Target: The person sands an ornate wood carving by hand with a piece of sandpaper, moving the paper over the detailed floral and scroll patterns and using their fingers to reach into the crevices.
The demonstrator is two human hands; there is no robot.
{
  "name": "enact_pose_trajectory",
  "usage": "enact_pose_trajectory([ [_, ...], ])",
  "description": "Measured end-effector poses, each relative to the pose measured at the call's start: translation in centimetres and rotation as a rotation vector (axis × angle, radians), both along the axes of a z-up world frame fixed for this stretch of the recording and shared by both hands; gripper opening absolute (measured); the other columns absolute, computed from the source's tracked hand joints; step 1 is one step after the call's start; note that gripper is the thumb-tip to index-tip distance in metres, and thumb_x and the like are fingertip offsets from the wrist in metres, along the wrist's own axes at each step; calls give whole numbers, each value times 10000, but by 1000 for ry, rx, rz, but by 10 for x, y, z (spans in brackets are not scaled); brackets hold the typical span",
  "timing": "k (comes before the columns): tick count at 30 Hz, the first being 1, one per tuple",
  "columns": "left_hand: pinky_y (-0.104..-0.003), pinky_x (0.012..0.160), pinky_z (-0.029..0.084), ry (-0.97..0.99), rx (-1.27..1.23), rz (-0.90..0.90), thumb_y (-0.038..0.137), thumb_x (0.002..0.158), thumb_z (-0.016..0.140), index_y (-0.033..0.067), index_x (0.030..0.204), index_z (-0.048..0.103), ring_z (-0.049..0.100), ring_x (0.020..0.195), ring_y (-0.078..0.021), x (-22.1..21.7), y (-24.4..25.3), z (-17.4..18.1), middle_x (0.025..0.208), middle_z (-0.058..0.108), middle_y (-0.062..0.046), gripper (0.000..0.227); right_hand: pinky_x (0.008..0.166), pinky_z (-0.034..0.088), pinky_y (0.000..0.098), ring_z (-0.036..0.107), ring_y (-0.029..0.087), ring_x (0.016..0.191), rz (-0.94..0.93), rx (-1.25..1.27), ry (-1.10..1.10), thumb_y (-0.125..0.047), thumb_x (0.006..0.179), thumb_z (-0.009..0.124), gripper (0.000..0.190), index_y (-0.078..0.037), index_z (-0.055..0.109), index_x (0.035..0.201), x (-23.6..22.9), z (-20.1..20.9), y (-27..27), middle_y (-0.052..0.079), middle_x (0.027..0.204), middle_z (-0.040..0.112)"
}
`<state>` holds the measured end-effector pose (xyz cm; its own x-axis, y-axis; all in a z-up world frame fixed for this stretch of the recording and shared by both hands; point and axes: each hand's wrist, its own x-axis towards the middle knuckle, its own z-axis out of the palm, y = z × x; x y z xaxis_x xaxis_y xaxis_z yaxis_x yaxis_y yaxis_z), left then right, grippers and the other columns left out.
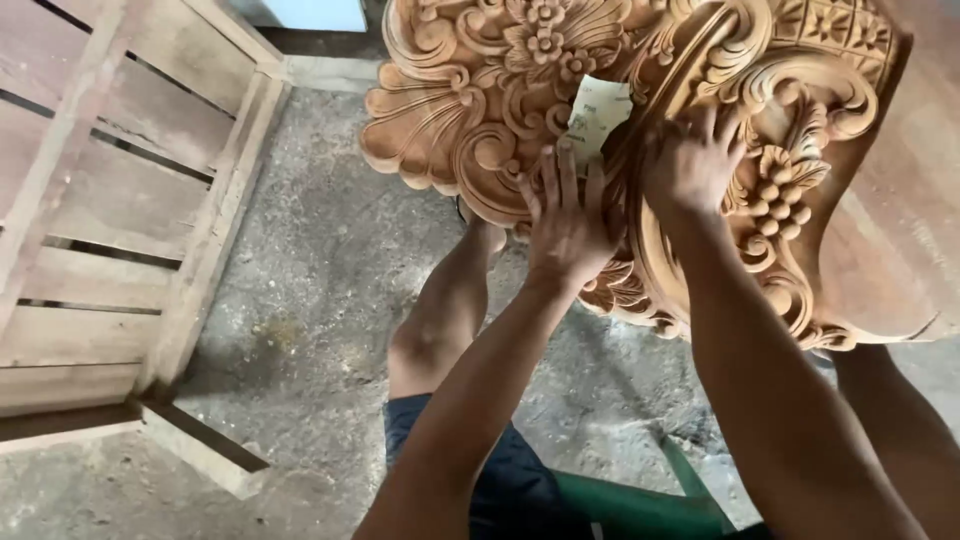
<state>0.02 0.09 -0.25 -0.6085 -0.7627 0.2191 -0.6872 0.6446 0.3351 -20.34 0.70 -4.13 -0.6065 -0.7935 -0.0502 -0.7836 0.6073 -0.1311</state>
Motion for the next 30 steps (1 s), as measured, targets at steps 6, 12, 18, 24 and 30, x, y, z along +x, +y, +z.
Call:
enact_pose_trajectory([
  [6,-794,1186,104,106,7,-36,362,968,496,38,1533,306,154,1512,-536,-2,-2,-14,1620,160,-332,678,984,461,600,568,347,1218,318,-283,108,-348,1038,583,311,-201,660,1301,107,49,212,6,1334,601],
  [12,-728,1259,102,-105,-5,2,311,972,461,82,1570,336,263,1549,-486,2,2,-7,1617,245,-297,652,1183,311,704,425,514,1456,250,-240,298,-367,1222,472,434,24,637,1316,11,-13,43,293,1360,564],
  [18,-757,1248,99,105,-54,22,411,1003,491,34,1510,357,295,1518,-492,-1,-1,-8,1615,261,-301,646,1318,305,578,670,404,1262,-154,340,52,-296,1043,549,366,-16,704,1220,-58,9,-68,244,1184,719],
  [24,-719,1242,112,0,-50,5,422,1028,495,88,1577,348,238,1548,-479,2,-3,-5,1665,252,-294,660,985,479,552,546,375,1229,378,-87,215,-277,998,584,228,-158,711,1144,83,1,187,82,1297,630],
  [30,-762,1207,160,65,-105,-23,511,945,536,43,1522,362,318,1486,-485,1,1,-7,1603,274,-300,763,850,577,400,667,209,998,604,-204,-112,-160,898,661,219,-129,707,1109,-19,56,233,65,1200,681],
])
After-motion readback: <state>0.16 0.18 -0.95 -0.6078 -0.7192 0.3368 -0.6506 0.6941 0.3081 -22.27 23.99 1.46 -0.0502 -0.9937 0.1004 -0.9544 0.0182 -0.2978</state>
